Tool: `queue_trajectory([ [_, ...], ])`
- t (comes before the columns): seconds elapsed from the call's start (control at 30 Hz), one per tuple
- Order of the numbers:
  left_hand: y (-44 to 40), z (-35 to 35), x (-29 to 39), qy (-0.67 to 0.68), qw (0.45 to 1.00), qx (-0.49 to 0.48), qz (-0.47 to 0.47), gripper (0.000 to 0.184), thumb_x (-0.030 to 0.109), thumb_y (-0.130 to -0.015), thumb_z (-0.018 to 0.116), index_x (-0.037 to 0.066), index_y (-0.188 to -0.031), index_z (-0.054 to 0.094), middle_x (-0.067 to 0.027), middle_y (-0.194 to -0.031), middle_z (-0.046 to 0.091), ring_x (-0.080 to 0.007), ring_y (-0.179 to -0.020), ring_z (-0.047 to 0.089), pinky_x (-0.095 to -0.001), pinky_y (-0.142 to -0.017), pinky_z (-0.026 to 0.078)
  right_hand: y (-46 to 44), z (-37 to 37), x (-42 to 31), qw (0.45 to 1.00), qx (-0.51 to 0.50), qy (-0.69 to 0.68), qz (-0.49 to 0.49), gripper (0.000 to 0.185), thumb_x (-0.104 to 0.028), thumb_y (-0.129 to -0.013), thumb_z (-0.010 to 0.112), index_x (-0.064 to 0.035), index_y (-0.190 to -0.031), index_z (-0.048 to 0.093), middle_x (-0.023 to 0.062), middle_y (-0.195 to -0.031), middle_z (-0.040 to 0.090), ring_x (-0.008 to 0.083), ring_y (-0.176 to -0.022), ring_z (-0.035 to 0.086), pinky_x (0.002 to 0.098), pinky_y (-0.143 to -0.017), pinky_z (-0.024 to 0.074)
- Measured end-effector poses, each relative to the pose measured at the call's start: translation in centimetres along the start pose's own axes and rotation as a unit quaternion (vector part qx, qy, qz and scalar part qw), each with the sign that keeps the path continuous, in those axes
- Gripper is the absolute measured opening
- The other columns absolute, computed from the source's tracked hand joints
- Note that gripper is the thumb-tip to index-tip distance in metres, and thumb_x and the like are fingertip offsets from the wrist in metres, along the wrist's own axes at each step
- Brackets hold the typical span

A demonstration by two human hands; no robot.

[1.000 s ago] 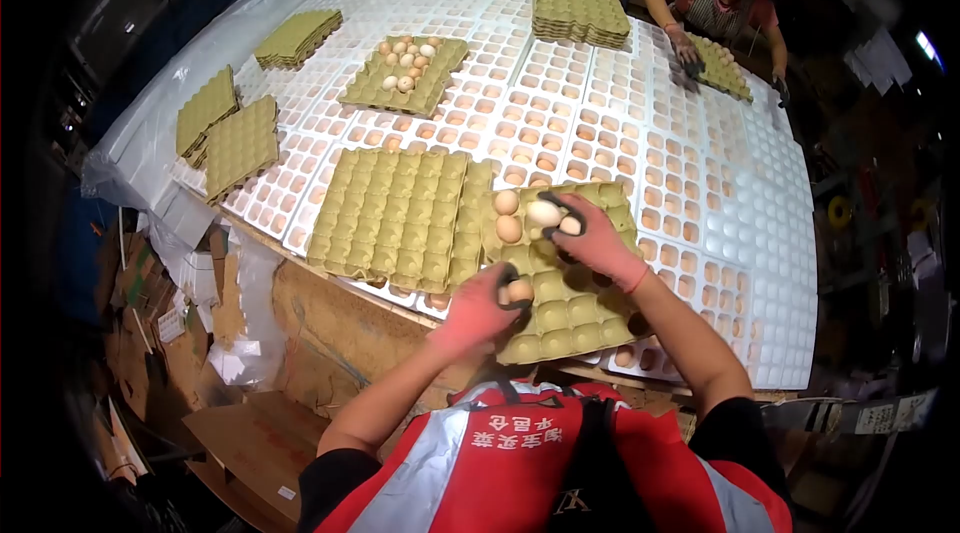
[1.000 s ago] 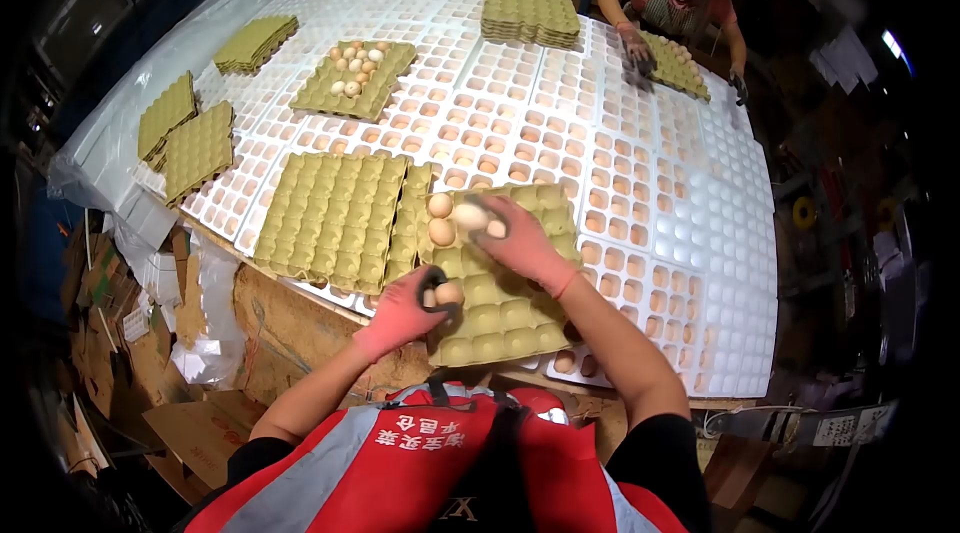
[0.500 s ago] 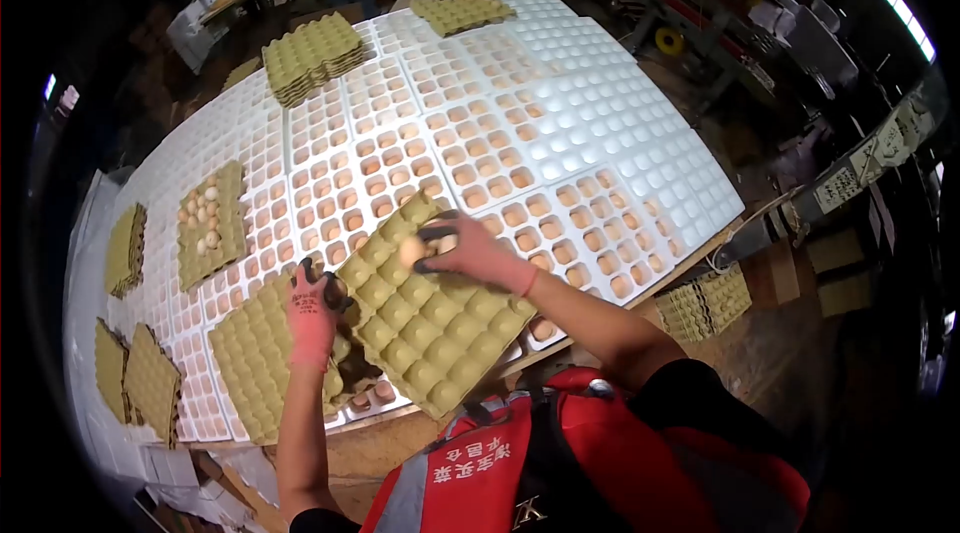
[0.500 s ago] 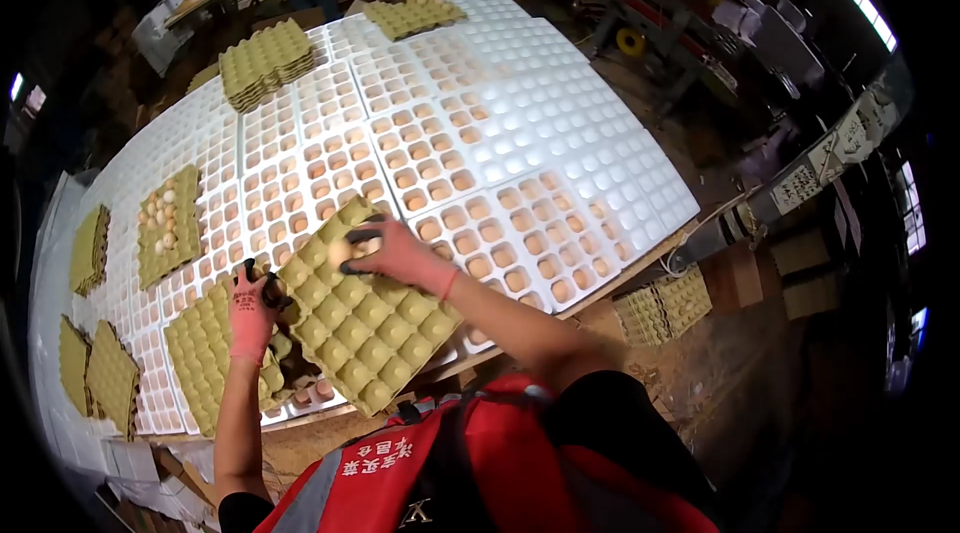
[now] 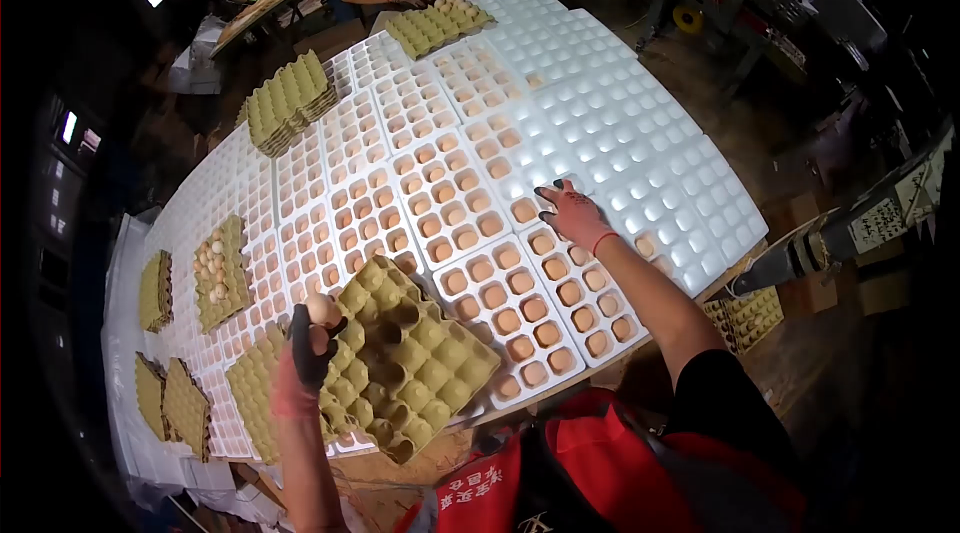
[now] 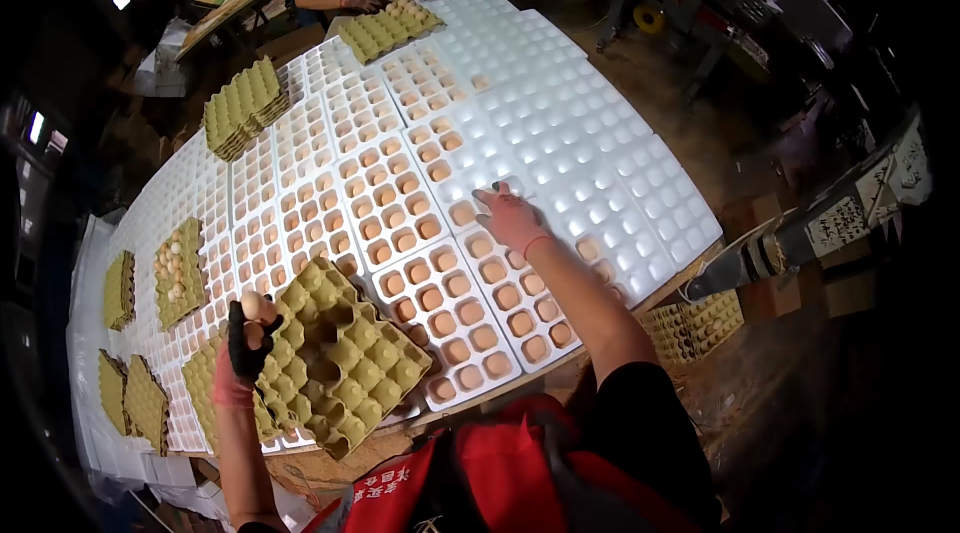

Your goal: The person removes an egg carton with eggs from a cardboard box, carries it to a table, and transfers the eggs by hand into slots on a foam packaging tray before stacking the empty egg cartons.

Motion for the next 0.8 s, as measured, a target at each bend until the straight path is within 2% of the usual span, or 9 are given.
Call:
queue_trajectory([
  [0.07,-1.1,5.8,2.5,0.043,0.999,-0.021,-0.002,0.039,0.019,-0.095,0.063,0.002,-0.130,0.056,-0.0061,-0.101,0.065,-0.0130,-0.086,0.059,-0.0225,-0.068,0.047,-2.4,-1.2,0.1,0.999,-0.011,0.011,-0.047,0.051,-0.040,-0.089,0.065,-0.0227,-0.136,0.056,0.0180,-0.138,0.046,0.0377,-0.117,0.057,0.0448,-0.100,0.0477],
  [0.1,-1.9,9.0,5.2,0.150,0.979,-0.053,-0.125,0.038,0.021,-0.094,0.067,0.002,-0.126,0.060,-0.0053,-0.100,0.065,-0.0115,-0.084,0.058,-0.0213,-0.066,0.046,-3.9,-1.6,-0.4,0.998,0.024,-0.025,-0.046,0.047,-0.038,-0.091,0.063,-0.0191,-0.134,0.057,0.0179,-0.135,0.047,0.0381,-0.114,0.057,0.0452,-0.098,0.0480],
  [0.17,-3.5,16.3,7.6,0.052,0.991,-0.072,-0.095,0.035,0.028,-0.092,0.071,0.003,-0.116,0.068,-0.0046,-0.101,0.067,-0.0115,-0.084,0.060,-0.0233,-0.067,0.048,-6.6,-1.8,-1.1,0.994,-0.004,-0.080,-0.069,0.041,-0.035,-0.094,0.061,-0.0143,-0.130,0.058,0.0175,-0.130,0.048,0.0375,-0.116,0.055,0.0465,-0.097,0.0476],
  [0.23,-6.4,23.4,7.9,0.022,0.992,-0.118,-0.040,0.041,0.033,-0.090,0.073,0.001,-0.114,0.069,-0.0039,-0.099,0.069,-0.0116,-0.084,0.063,-0.0249,-0.068,0.049,-9.2,1.7,0.8,0.990,0.031,0.018,-0.133,0.033,-0.028,-0.097,0.054,-0.0119,-0.126,0.057,0.0158,-0.130,0.048,0.0358,-0.121,0.050,0.0477,-0.099,0.0444],
  [0.37,-13.0,34.7,5.7,-0.272,0.932,-0.027,0.238,0.041,0.024,-0.078,0.080,0.004,-0.113,0.068,-0.0135,-0.111,0.066,-0.0294,-0.096,0.064,-0.0374,-0.081,0.052,-6.3,-1.0,3.8,0.992,0.041,-0.005,-0.122,0.037,-0.019,-0.089,0.062,-0.0091,-0.124,0.058,0.0179,-0.126,0.049,0.0360,-0.119,0.050,0.0452,-0.101,0.0434],
  [0.47,-17.7,38.7,1.8,-0.505,0.824,-0.011,0.255,0.034,0.021,-0.078,0.075,0.010,-0.109,0.067,-0.0163,-0.133,0.051,-0.0358,-0.108,0.056,-0.0437,-0.085,0.052,-2.5,-4.2,7.3,0.990,0.057,-0.043,-0.125,0.038,-0.017,-0.086,0.066,-0.0084,-0.122,0.059,0.0184,-0.125,0.050,0.0372,-0.118,0.050,0.0452,-0.100,0.0442],
  [0.63,-20.2,43.6,3.9,-0.469,0.819,-0.024,0.330,0.032,0.017,-0.089,0.062,0.011,-0.121,0.064,-0.0175,-0.121,0.057,-0.0359,-0.102,0.061,-0.0452,-0.084,0.052,-0.6,-3.3,13.8,0.979,0.137,-0.012,-0.151,0.037,-0.015,-0.083,0.067,-0.0095,-0.119,0.060,0.0160,-0.126,0.049,0.0352,-0.121,0.048,0.0456,-0.099,0.0435],
  [0.7,-22.3,45.7,3.5,-0.556,0.792,-0.062,0.245,0.032,0.020,-0.090,0.061,0.009,-0.120,0.063,-0.0189,-0.117,0.059,-0.0361,-0.098,0.062,-0.0445,-0.081,0.052,-0.5,-3.1,14.6,0.973,0.153,0.007,-0.172,0.037,-0.014,-0.083,0.067,-0.0091,-0.119,0.059,0.0156,-0.127,0.048,0.0346,-0.122,0.048,0.0457,-0.099,0.0431],
  [0.8,-22.9,48.1,5.4,-0.444,0.857,-0.021,0.260,0.043,0.015,-0.089,0.057,0.010,-0.132,0.057,-0.0174,-0.117,0.060,-0.0373,-0.098,0.061,-0.0432,-0.080,0.052,-0.9,-2.3,14.9,0.974,0.163,0.017,-0.157,0.036,-0.014,-0.083,0.065,-0.0082,-0.118,0.059,0.0156,-0.128,0.048,0.0341,-0.123,0.047,0.0455,-0.099,0.0426],
])
Point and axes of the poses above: each hand's wrist, its own y-axis away from the middle knuckle, its own z-axis out of the palm, x = y × z, the point moved 1 cm from there along -y, towards the middle knuckle
